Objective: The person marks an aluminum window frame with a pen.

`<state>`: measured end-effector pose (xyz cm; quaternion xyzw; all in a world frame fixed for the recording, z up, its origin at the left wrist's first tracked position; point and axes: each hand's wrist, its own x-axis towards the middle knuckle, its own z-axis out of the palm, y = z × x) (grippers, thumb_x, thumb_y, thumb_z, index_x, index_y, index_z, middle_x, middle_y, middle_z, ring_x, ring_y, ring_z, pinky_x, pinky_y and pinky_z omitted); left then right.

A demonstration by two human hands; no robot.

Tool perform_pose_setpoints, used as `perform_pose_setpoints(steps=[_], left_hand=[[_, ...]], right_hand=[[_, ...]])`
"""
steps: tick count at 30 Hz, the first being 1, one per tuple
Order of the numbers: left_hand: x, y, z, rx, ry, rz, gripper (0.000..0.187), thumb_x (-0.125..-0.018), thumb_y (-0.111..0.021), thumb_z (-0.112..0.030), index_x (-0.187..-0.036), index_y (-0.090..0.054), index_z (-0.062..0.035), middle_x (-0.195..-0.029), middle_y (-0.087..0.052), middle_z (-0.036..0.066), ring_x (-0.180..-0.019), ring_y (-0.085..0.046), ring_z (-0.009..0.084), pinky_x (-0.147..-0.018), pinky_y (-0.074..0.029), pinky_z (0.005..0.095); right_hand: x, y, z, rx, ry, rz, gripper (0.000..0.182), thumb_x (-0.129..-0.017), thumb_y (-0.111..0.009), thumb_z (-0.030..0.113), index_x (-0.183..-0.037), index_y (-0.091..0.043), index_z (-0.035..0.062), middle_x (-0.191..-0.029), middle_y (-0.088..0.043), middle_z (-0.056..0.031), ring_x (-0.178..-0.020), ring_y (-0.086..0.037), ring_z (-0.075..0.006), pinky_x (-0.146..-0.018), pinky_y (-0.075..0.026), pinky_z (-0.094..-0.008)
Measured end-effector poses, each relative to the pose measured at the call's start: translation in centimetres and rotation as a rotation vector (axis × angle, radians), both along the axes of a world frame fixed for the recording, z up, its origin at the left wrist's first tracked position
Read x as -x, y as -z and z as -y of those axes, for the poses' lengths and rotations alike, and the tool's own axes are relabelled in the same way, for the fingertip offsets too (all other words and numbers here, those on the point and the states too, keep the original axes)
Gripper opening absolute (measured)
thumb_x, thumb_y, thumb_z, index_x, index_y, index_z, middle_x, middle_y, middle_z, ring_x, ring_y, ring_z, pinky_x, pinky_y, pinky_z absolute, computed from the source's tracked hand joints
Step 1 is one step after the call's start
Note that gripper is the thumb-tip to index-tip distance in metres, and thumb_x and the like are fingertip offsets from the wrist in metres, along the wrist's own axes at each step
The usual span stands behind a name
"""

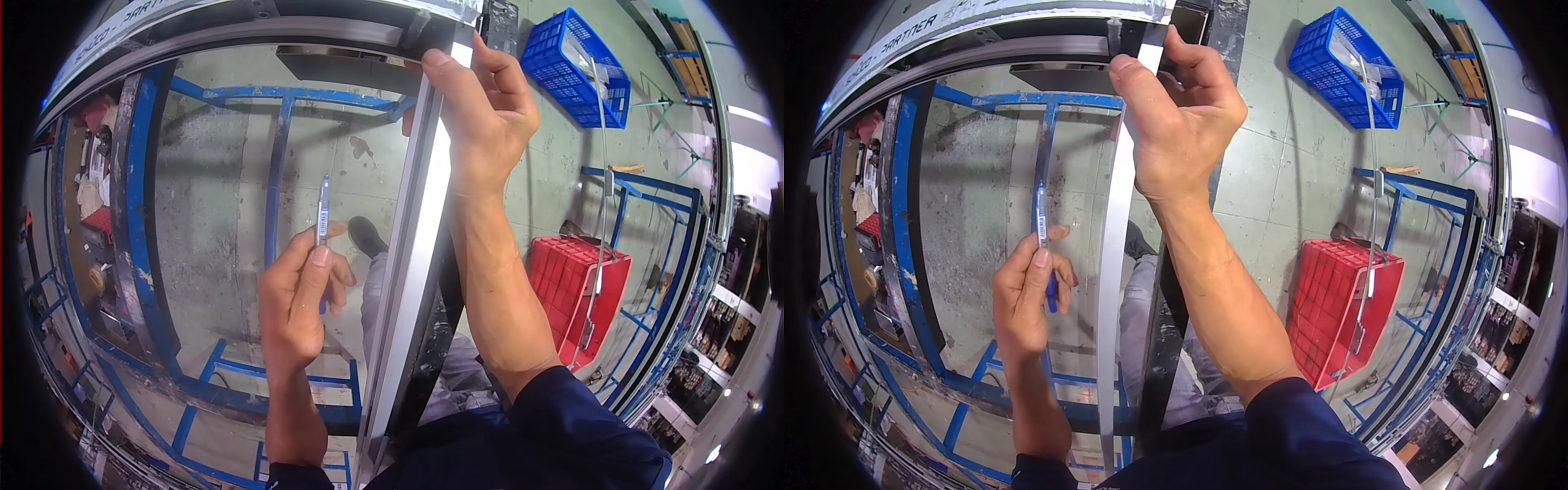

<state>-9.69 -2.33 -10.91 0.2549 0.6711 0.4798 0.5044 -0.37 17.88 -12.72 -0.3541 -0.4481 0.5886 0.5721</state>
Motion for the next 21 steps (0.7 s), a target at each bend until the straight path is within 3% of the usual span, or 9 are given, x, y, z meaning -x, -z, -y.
perform_pose_setpoints(steps=[4,9,12,15,18,21], left_hand=[[0.5,-0.3,-0.3,-0.033,-0.028,-0.038,0.039,-0.110,-0.044,-0.018,-0.139,-0.059,0.0038,-0.083,-0.060,0.005,-0.059,-0.050,0.0083,-0.051,-0.039,0.0228],[-0.2,-0.7,-4.5,-0.201,-0.159,-0.098,0.036,-0.107,-0.051,-0.015,-0.137,-0.061,0.0020,-0.086,-0.062,0.006,-0.061,-0.057,0.0076,-0.051,-0.043,0.0222],[-0.6,-1.2,-7.2,-0.229,-0.198,-0.096,0.033,-0.106,-0.057,-0.015,-0.131,-0.064,0.0035,-0.085,-0.063,0.006,-0.061,-0.060,0.0072,-0.051,-0.045,0.0213],[-0.7,-2.2,-8.6,-0.222,-0.161,-0.116,0.029,-0.104,-0.061,-0.016,-0.124,-0.066,0.0048,-0.082,-0.064,0.005,-0.058,-0.058,0.0061,-0.050,-0.043,0.0205],[-1.0,-1.0,-9.6,-0.278,-0.140,-0.210,0.027,-0.102,-0.064,-0.016,-0.119,-0.068,0.0053,-0.080,-0.064,0.003,-0.058,-0.054,0.0043,-0.048,-0.038,0.0195],[-1.2,0.3,-10.7,-0.348,-0.157,-0.301,0.025,-0.100,-0.066,-0.015,-0.115,-0.069,0.0048,-0.080,-0.064,0.002,-0.061,-0.051,0.0030,-0.048,-0.034,0.0188]], right_hand=[[0.0,0.1,0.0,-0.014,0.009,0.000,0.027,-0.085,-0.076,-0.003,-0.109,-0.066,-0.0112,-0.096,-0.072,-0.0154,-0.078,-0.069,-0.0146,-0.068,-0.056,-0.0269],[0.1,0.2,-0.1,-0.025,0.009,-0.038,0.025,-0.084,-0.076,-0.002,-0.106,-0.067,-0.0101,-0.093,-0.072,-0.0134,-0.074,-0.067,-0.0119,-0.064,-0.053,-0.0244],[-0.6,0.8,-0.6,-0.051,0.025,0.113,0.020,-0.087,-0.076,0.004,-0.103,-0.068,-0.0052,-0.089,-0.074,-0.0136,-0.066,-0.069,-0.0146,-0.055,-0.054,-0.0251],[-0.3,0.5,-0.5,0.033,-0.042,0.025,0.041,-0.085,-0.081,0.007,-0.117,-0.063,-0.0119,-0.105,-0.072,-0.0214,-0.091,-0.070,-0.0203,-0.081,-0.056,-0.0330],[0.3,-1.6,0.1,0.097,0.035,0.117,0.015,-0.089,-0.072,-0.004,-0.103,-0.070,-0.0069,-0.094,-0.075,-0.0132,-0.079,-0.068,-0.0117,-0.071,-0.054,-0.0247],[0.3,0.0,-0.4,-0.015,0.010,0.026,0.019,-0.089,-0.073,-0.002,-0.106,-0.069,-0.0076,-0.097,-0.074,-0.0148,-0.081,-0.069,-0.0129,-0.073,-0.055,-0.0261]])
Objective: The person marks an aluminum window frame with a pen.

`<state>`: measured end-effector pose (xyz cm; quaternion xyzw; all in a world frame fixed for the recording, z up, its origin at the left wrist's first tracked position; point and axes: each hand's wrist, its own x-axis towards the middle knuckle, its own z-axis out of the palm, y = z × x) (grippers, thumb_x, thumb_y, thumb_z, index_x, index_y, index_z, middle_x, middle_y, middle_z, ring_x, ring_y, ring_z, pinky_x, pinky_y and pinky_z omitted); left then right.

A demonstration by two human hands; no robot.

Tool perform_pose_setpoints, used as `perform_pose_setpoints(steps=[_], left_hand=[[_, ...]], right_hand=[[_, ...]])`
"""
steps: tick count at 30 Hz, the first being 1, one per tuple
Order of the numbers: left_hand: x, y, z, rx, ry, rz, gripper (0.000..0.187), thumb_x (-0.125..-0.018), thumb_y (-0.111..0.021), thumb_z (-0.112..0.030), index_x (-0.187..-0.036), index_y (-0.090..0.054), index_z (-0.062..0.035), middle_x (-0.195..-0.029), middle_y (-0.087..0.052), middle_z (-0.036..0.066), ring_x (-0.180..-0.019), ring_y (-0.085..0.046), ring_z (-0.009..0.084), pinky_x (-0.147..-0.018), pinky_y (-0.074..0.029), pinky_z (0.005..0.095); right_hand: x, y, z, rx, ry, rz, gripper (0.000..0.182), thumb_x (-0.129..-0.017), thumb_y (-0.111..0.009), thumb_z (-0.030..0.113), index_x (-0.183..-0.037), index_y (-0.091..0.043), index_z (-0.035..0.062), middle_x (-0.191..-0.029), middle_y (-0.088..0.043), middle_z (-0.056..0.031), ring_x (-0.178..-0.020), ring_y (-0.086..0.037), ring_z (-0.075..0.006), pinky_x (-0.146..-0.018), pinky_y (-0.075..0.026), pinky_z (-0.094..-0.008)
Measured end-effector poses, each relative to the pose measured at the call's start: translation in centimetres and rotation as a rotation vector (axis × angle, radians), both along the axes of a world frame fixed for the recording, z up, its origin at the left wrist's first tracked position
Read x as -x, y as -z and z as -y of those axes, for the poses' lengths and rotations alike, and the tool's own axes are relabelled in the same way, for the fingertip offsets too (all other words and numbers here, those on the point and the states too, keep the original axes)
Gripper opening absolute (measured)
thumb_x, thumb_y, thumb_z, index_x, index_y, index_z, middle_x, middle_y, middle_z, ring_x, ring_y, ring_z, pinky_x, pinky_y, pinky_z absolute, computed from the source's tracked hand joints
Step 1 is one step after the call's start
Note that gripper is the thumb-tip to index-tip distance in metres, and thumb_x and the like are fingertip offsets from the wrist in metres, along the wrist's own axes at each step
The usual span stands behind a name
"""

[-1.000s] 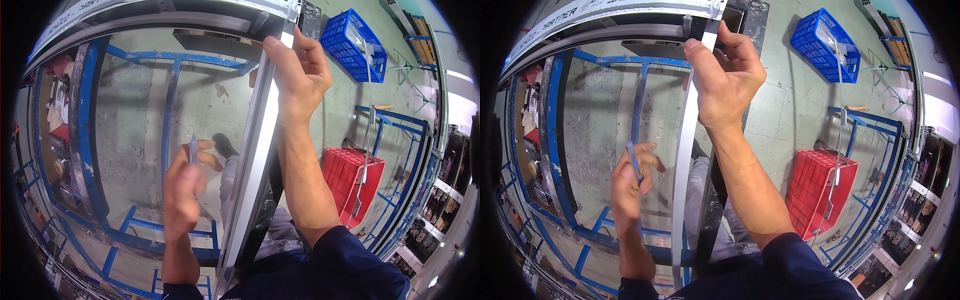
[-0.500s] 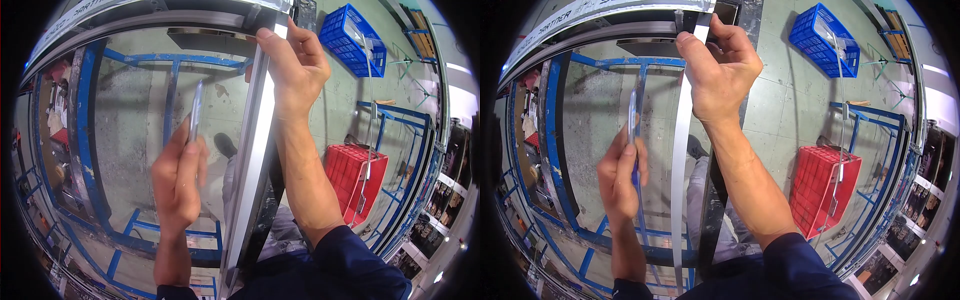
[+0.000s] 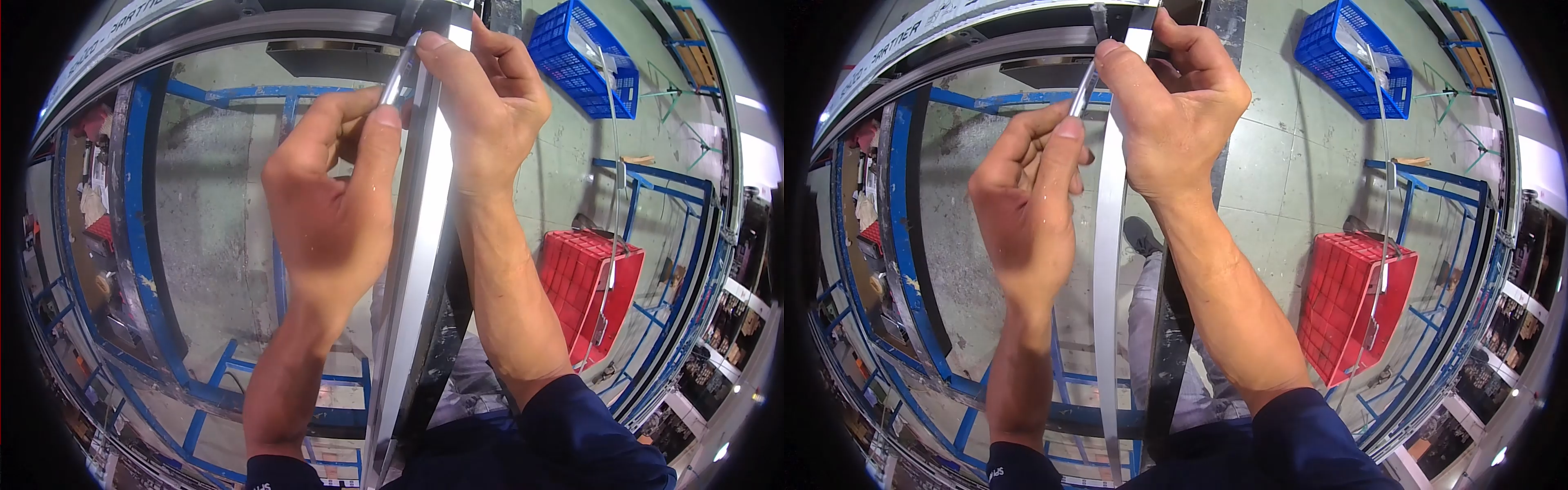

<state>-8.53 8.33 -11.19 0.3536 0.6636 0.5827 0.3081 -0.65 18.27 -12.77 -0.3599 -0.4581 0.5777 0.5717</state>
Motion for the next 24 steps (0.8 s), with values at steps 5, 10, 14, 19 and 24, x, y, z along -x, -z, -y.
perform_pose_setpoints(steps=[5,10,14,19,24], left_hand=[[-0.7,-0.3,-1.0,0.000,-0.066,0.078,0.023,-0.100,-0.067,-0.015,-0.113,-0.070,0.0039,-0.082,-0.065,0.001,-0.066,-0.050,0.0024,-0.051,-0.033,0.0184],[-1.1,-0.3,-1.7,-0.060,-0.084,0.088,0.022,-0.097,-0.066,-0.012,-0.106,-0.070,0.0073,-0.091,-0.074,0.012,-0.085,-0.067,0.0154,-0.079,-0.052,0.0289],[-1.4,-0.4,-2.0,-0.059,-0.112,0.096,0.022,-0.098,-0.066,-0.013,-0.106,-0.070,0.0069,-0.091,-0.074,0.011,-0.085,-0.066,0.0144,-0.079,-0.052,0.0285],[-1.8,-0.3,-2.1,-0.096,-0.129,0.131,0.021,-0.099,-0.066,-0.013,-0.106,-0.070,0.0064,-0.090,-0.073,0.009,-0.083,-0.064,0.0116,-0.076,-0.050,0.0259],[-1.9,-0.4,-2.1,-0.091,-0.126,0.176,0.021,-0.099,-0.066,-0.013,-0.105,-0.071,0.0063,-0.090,-0.073,0.008,-0.083,-0.064,0.0110,-0.076,-0.050,0.0252]], right_hand=[[-0.2,0.1,0.1,-0.027,0.025,0.013,0.020,-0.087,-0.075,0.001,-0.105,-0.069,-0.0061,-0.096,-0.075,-0.0129,-0.080,-0.069,-0.0128,-0.069,-0.054,-0.0241],[-0.4,0.6,-0.1,-0.016,-0.005,-0.017,0.021,-0.087,-0.075,0.000,-0.106,-0.068,-0.0078,-0.095,-0.074,-0.0141,-0.078,-0.067,-0.0122,-0.070,-0.053,-0.0254],[-0.2,1.1,-0.1,-0.096,0.022,-0.042,0.022,-0.083,-0.078,0.002,-0.099,-0.067,-0.0076,-0.089,-0.071,-0.0103,-0.071,-0.063,-0.0092,-0.062,-0.049,-0.0229],[0.2,1.0,-0.3,-0.115,0.057,-0.055,0.021,-0.084,-0.079,0.004,-0.097,-0.066,-0.0063,-0.087,-0.070,-0.0085,-0.072,-0.062,-0.0084,-0.061,-0.048,-0.0234],[0.0,0.9,-0.1,-0.087,0.043,-0.041,0.021,-0.084,-0.079,0.005,-0.096,-0.066,-0.0061,-0.086,-0.070,-0.0070,-0.072,-0.061,-0.0082,-0.061,-0.048,-0.0231]])
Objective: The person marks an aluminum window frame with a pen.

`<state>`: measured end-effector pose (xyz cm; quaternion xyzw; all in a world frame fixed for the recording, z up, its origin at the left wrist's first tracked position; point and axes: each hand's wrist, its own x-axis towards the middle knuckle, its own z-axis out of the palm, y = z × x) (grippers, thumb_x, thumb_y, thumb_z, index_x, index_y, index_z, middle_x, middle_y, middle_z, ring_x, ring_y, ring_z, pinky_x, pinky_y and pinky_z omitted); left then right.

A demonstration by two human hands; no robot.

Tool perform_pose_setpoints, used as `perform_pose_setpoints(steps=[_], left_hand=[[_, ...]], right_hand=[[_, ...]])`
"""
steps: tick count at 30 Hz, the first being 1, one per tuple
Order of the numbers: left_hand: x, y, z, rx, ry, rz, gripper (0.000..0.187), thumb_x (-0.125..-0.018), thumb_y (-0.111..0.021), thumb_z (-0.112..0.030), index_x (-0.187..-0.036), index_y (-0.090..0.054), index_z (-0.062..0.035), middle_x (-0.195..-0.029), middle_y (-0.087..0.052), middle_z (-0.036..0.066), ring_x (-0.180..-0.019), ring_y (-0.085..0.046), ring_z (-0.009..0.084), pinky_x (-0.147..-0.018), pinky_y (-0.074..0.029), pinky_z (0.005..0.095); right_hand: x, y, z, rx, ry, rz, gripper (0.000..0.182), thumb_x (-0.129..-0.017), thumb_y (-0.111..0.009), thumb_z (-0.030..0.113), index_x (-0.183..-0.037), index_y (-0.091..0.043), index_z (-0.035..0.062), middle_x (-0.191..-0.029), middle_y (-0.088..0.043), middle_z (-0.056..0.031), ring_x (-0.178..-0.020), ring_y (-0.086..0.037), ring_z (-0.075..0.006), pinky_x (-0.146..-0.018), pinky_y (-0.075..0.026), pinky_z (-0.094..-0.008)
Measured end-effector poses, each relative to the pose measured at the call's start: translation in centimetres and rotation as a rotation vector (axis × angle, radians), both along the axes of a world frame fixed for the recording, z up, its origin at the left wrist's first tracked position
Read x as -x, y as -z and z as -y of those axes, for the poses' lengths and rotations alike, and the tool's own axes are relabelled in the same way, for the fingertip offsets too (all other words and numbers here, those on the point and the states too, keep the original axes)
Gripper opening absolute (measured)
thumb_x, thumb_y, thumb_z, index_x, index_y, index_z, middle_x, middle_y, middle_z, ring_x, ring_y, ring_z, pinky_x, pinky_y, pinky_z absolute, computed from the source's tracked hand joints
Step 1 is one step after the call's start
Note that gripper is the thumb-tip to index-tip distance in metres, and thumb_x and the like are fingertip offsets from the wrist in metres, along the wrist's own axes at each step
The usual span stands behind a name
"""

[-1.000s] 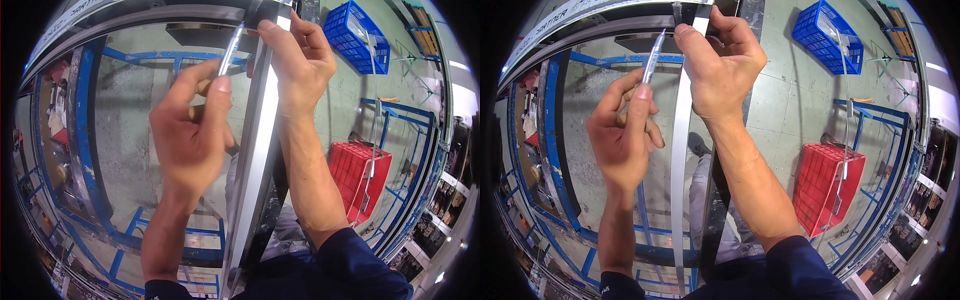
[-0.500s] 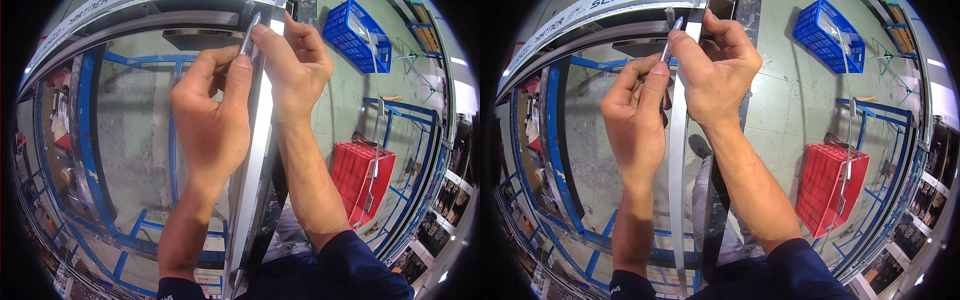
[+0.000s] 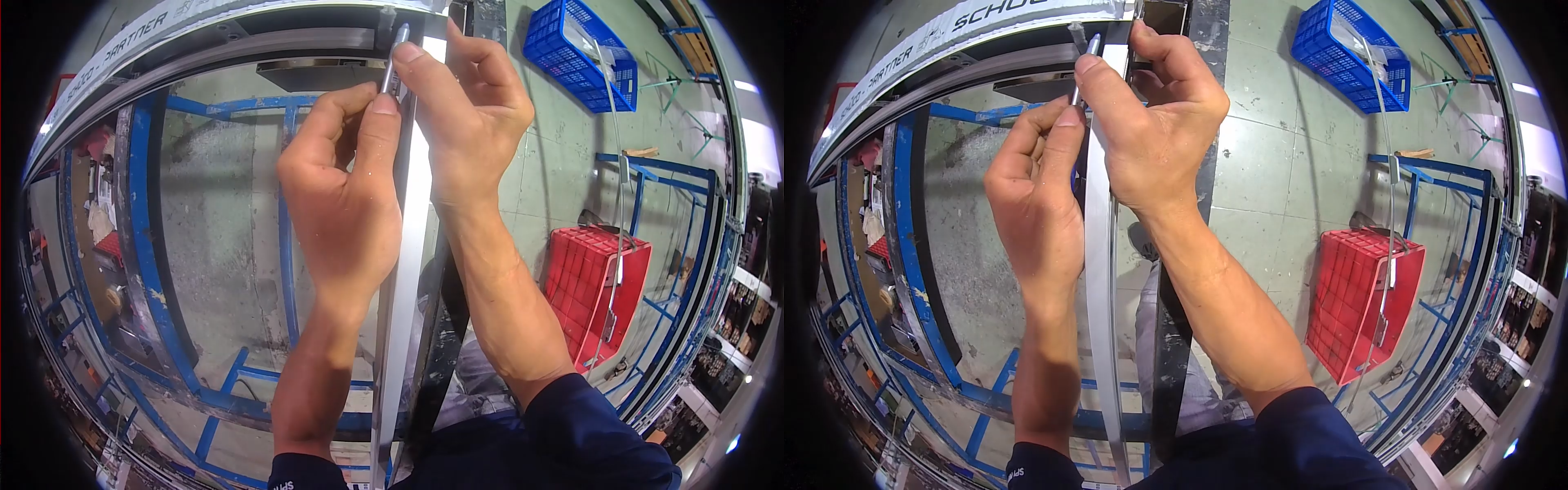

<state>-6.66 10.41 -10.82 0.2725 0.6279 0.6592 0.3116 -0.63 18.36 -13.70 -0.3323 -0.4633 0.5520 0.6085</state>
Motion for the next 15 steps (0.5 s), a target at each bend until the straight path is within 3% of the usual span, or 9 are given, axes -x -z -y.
perform_pose_setpoints(steps=[15], left_hand=[[0.56,-0.05,-0.08,0.006,0.009,0.011,0.022,-0.095,-0.069,-0.011,-0.105,-0.073,0.0083,-0.091,-0.074,0.010,-0.085,-0.065,0.0133,-0.081,-0.051,0.0277]], right_hand=[[0.07,-0.27,0.02,0.005,-0.001,-0.029,0.017,-0.085,-0.078,0.002,-0.096,-0.067,-0.0065,-0.087,-0.070,-0.0080,-0.069,-0.059,-0.0061,-0.058,-0.045,-0.0214]])
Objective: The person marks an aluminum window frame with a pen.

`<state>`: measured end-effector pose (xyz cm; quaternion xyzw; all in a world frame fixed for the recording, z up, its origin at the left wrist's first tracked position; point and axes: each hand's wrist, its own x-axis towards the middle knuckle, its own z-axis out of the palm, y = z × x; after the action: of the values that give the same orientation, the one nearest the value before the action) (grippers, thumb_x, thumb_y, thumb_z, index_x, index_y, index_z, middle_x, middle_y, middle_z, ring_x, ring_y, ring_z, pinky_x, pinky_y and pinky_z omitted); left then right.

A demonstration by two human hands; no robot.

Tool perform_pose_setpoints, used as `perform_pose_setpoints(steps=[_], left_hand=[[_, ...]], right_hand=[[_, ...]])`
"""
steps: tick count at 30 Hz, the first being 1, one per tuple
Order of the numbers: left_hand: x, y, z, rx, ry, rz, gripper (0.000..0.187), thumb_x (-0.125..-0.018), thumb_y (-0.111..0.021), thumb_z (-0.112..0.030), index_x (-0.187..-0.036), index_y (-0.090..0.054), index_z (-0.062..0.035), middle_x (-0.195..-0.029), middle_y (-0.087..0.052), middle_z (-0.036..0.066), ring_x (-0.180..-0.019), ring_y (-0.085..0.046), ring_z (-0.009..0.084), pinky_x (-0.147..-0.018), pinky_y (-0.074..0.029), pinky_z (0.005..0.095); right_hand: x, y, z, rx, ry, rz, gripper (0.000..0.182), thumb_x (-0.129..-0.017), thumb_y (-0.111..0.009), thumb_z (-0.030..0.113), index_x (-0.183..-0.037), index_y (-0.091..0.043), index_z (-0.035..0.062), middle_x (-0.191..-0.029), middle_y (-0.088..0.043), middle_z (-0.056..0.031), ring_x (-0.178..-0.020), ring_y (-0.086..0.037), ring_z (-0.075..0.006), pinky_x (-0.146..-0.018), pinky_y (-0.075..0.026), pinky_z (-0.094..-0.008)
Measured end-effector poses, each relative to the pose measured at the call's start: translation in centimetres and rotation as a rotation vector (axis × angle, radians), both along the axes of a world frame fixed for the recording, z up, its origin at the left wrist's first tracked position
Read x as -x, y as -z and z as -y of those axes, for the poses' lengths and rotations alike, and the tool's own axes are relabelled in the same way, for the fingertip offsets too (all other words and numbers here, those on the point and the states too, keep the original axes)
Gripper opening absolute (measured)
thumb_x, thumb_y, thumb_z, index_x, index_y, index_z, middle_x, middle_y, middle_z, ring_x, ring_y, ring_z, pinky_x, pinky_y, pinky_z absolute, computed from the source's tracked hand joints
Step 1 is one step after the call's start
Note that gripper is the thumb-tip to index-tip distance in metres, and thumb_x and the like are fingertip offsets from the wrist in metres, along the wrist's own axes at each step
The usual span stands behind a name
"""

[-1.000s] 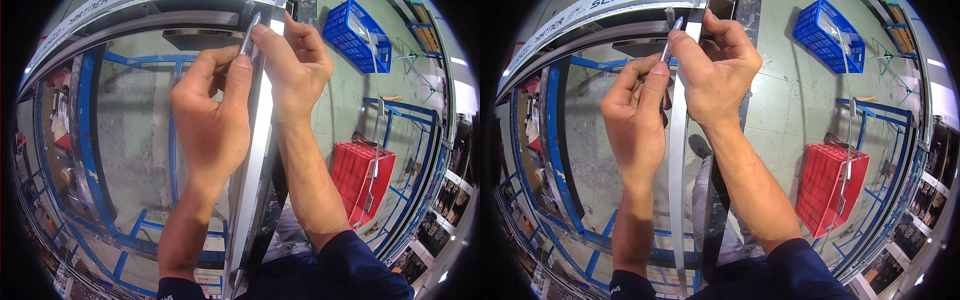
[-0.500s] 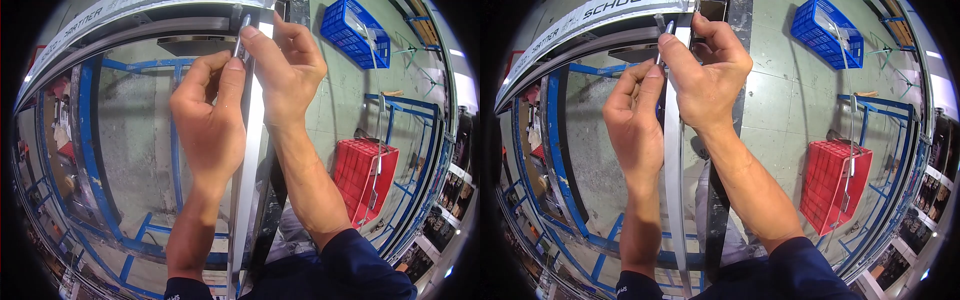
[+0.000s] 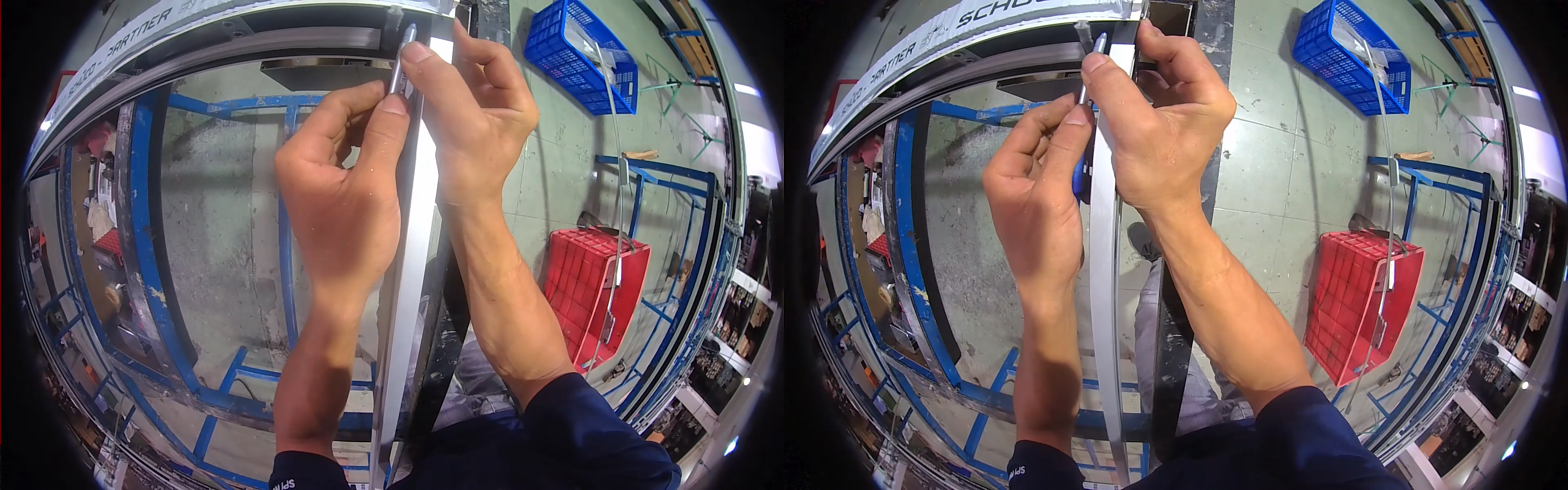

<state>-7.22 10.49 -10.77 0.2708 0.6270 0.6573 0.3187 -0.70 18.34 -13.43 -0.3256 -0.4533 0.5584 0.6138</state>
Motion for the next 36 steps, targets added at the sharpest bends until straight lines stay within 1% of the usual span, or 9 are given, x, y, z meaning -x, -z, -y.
perform_pose_setpoints(steps=[6,9,12,16,19,22,25,28,36], left_hand=[[0.0,-0.1,0.0,0.016,-0.012,0.013,0.022,-0.093,-0.071,-0.010,-0.105,-0.074,0.0083,-0.089,-0.074,0.011,-0.083,-0.065,0.0132,-0.078,-0.051,0.0279],[0.1,0.3,-0.1,-0.007,-0.011,0.002,0.022,-0.092,-0.072,-0.010,-0.104,-0.074,0.0080,-0.088,-0.075,0.011,-0.081,-0.064,0.0129,-0.076,-0.050,0.0273],[0.0,0.2,-0.2,-0.042,-0.020,0.000,0.020,-0.092,-0.072,-0.009,-0.103,-0.075,0.0071,-0.088,-0.074,0.010,-0.080,-0.064,0.0126,-0.074,-0.050,0.0265],[-0.1,0.2,-0.4,-0.051,-0.048,-0.052,0.018,-0.092,-0.072,-0.009,-0.101,-0.075,0.0057,-0.086,-0.073,0.009,-0.076,-0.064,0.0122,-0.068,-0.049,0.0257],[0.0,-0.8,-0.3,0.027,-0.055,-0.170,0.016,-0.091,-0.072,-0.008,-0.098,-0.075,0.0056,-0.084,-0.072,0.010,-0.071,-0.065,0.0133,-0.062,-0.048,0.0260],[0.1,-1.9,-0.3,0.100,-0.045,-0.360,0.015,-0.092,-0.070,-0.007,-0.096,-0.074,0.0063,-0.083,-0.071,0.012,-0.066,-0.067,0.0149,-0.057,-0.048,0.0261],[0.1,-2.6,-0.5,0.126,-0.027,-0.400,0.016,-0.092,-0.069,-0.007,-0.095,-0.074,0.0071,-0.082,-0.072,0.015,-0.066,-0.069,0.0172,-0.057,-0.049,0.0268],[0.2,-3.5,-0.6,0.170,0.020,-0.277,0.017,-0.093,-0.068,-0.008,-0.095,-0.074,0.0079,-0.080,-0.072,0.015,-0.067,-0.069,0.0163,-0.059,-0.050,0.0265],[0.6,-1.2,-0.4,-0.001,0.013,-0.208,0.019,-0.096,-0.067,-0.009,-0.098,-0.074,0.0079,-0.081,-0.074,0.011,-0.072,-0.065,0.0112,-0.067,-0.051,0.0259]], right_hand=[[0.0,-0.4,0.1,0.003,0.007,-0.006,0.015,-0.085,-0.076,-0.002,-0.096,-0.066,-0.0067,-0.089,-0.071,-0.0092,-0.068,-0.059,-0.0058,-0.057,-0.045,-0.0217],[-0.4,-0.5,0.3,0.027,-0.030,0.049,0.021,-0.087,-0.074,-0.001,-0.107,-0.068,-0.0062,-0.098,-0.074,-0.0140,-0.086,-0.070,-0.0145,-0.074,-0.055,-0.0244],[0.2,-0.4,0.1,0.007,0.015,-0.004,0.018,-0.085,-0.077,0.000,-0.096,-0.066,-0.0069,-0.089,-0.071,-0.0098,-0.068,-0.060,-0.0062,-0.058,-0.046,-0.0216],[0.0,-0.1,0.0,-0.009,0.009,0.029,0.019,-0.085,-0.078,0.002,-0.096,-0.066,-0.0072,-0.088,-0.071,-0.0101,-0.069,-0.060,-0.0070,-0.057,-0.047,-0.0223],[0.1,-0.2,0.0,-0.011,0.015,0.022,0.019,-0.084,-0.078,0.002,-0.096,-0.066,-0.0073,-0.087,-0.071,-0.0101,-0.069,-0.060,-0.0073,-0.056,-0.046,-0.0224],[0.1,-0.3,0.0,-0.018,0.013,0.011,0.018,-0.084,-0.078,0.002,-0.095,-0.066,-0.0072,-0.087,-0.070,-0.0099,-0.069,-0.060,-0.0073,-0.055,-0.046,-0.0221],[0.0,-0.2,0.0,0.005,0.005,0.007,0.017,-0.085,-0.077,0.002,-0.094,-0.066,-0.0068,-0.087,-0.070,-0.0097,-0.069,-0.060,-0.0075,-0.055,-0.045,-0.0221],[0.1,-0.1,0.0,0.019,0.001,-0.013,0.017,-0.085,-0.077,0.002,-0.094,-0.066,-0.0065,-0.087,-0.070,-0.0095,-0.069,-0.060,-0.0077,-0.055,-0.045,-0.0224],[0.1,-0.4,0.1,0.011,0.007,-0.003,0.015,-0.086,-0.077,0.002,-0.093,-0.067,-0.0065,-0.089,-0.071,-0.0093,-0.072,-0.063,-0.0088,-0.059,-0.048,-0.0230]])
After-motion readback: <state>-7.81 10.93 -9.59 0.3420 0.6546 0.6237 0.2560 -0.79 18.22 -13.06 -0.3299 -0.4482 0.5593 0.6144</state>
